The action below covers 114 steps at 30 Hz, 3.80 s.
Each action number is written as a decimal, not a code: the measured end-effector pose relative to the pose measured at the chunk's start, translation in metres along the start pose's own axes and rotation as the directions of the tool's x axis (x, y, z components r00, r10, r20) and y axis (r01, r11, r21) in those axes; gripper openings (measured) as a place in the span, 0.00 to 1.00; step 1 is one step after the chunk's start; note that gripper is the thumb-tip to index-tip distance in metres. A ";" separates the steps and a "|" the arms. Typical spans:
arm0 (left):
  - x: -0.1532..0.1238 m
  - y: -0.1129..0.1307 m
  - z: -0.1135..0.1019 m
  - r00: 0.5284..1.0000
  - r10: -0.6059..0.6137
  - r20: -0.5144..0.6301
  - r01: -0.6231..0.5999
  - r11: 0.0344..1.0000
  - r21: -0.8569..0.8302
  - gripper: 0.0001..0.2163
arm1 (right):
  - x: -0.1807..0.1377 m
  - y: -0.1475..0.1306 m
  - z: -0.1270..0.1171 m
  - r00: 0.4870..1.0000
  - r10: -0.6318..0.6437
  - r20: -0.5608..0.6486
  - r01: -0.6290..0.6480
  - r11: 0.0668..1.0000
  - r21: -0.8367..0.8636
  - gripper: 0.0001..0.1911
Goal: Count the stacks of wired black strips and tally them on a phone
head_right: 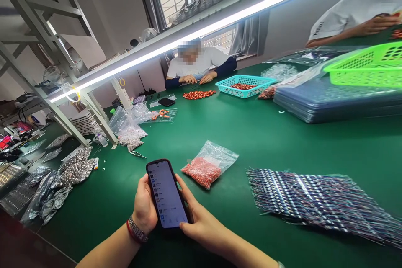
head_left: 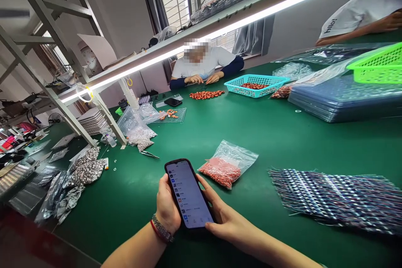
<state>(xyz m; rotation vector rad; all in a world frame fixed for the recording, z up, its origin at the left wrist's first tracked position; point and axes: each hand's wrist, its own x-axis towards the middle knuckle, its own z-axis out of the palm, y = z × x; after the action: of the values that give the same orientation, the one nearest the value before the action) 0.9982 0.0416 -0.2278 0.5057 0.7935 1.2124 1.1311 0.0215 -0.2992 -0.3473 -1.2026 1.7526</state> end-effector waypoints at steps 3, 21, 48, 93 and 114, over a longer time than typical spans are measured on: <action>0.000 0.000 0.000 1.000 -0.005 0.002 0.005 1.000 0.000 0.18 | 0.000 0.000 -0.001 1.000 -0.008 0.004 0.008 1.000 0.001 0.58; 0.000 -0.002 -0.002 1.000 -0.010 0.006 0.010 1.000 -0.016 0.20 | 0.000 0.000 -0.001 1.000 -0.001 -0.003 0.000 0.999 -0.045 0.58; 0.000 -0.002 -0.003 1.000 -0.010 -0.008 0.009 1.000 -0.022 0.19 | -0.001 0.006 -0.004 1.000 -0.002 -0.008 0.002 0.999 -0.035 0.59; -0.001 -0.002 -0.007 0.997 0.069 -0.041 -0.064 0.991 0.113 0.15 | 0.001 0.007 -0.004 1.000 -0.008 -0.007 0.008 1.000 0.002 0.58; 0.001 -0.004 -0.003 0.997 0.055 -0.058 -0.058 0.997 -0.056 0.11 | 0.000 -0.003 0.002 1.000 0.010 -0.028 -0.010 1.000 -0.015 0.58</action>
<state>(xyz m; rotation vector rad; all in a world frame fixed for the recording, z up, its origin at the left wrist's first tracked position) 0.9981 0.0417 -0.2329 0.4508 0.7943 1.3030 1.1317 0.0202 -0.2958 -0.3860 -1.1964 1.7428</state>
